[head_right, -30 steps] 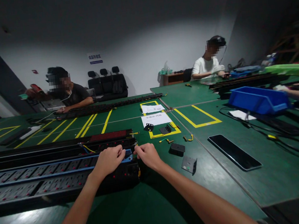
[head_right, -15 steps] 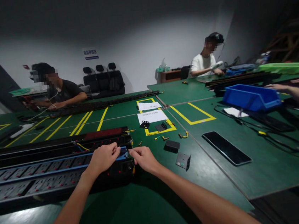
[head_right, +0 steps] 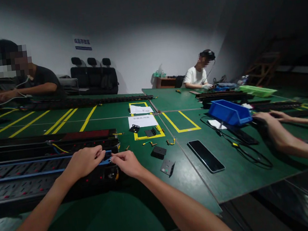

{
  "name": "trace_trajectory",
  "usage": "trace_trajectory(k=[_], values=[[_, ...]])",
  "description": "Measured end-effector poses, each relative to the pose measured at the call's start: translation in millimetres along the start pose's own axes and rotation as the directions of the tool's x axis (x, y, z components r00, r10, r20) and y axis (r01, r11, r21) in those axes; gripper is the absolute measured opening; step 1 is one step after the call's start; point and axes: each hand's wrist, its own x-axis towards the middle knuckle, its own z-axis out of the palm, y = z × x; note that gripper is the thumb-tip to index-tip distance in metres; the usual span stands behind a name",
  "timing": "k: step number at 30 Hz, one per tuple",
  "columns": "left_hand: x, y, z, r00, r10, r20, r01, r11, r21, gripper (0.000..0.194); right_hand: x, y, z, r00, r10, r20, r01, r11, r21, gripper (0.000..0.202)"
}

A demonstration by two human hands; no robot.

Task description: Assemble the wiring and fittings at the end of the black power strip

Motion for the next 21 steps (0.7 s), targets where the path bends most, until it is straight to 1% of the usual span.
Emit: trace_trajectory(k=[2,5,11,17,21], values=[[0.3,-0.2,0.8,1.000,0.005,0.000,-0.005,1.000,0.012,0.035,1.2,0.7,1.5,1.000,0.006,-0.008,-0.006,1.000,0.012,0.036],[0.8,-0.4,2.3,1.000,0.017,-0.010,-0.016,1.000,0.026,0.035,3.5,4.2,3.7,1.000,-0.017,-0.011,0.017,0.999,0.034,0.035],[0.8,1.1,0.4,1.000,-0.009,-0.001,0.009,1.000,0.017,0.034,6.8,8.1,6.2,0.999,-0.026,-0.020,0.027,0.998,0.056,0.034],[0.4,1.4,-3.7,1.000,0.008,0.022,-0.010,0.997,0.078,0.033,5.3,6.6,8.0,0.991,-0.055,-0.120,0.058,0.998,0.020,0.036],[-0.1,1.5,-6.0,0.999,0.020,0.029,-0.023,0.995,0.094,0.033,3.0,5.4,7.3,0.986,-0.086,-0.141,0.085,0.996,-0.018,0.036]])
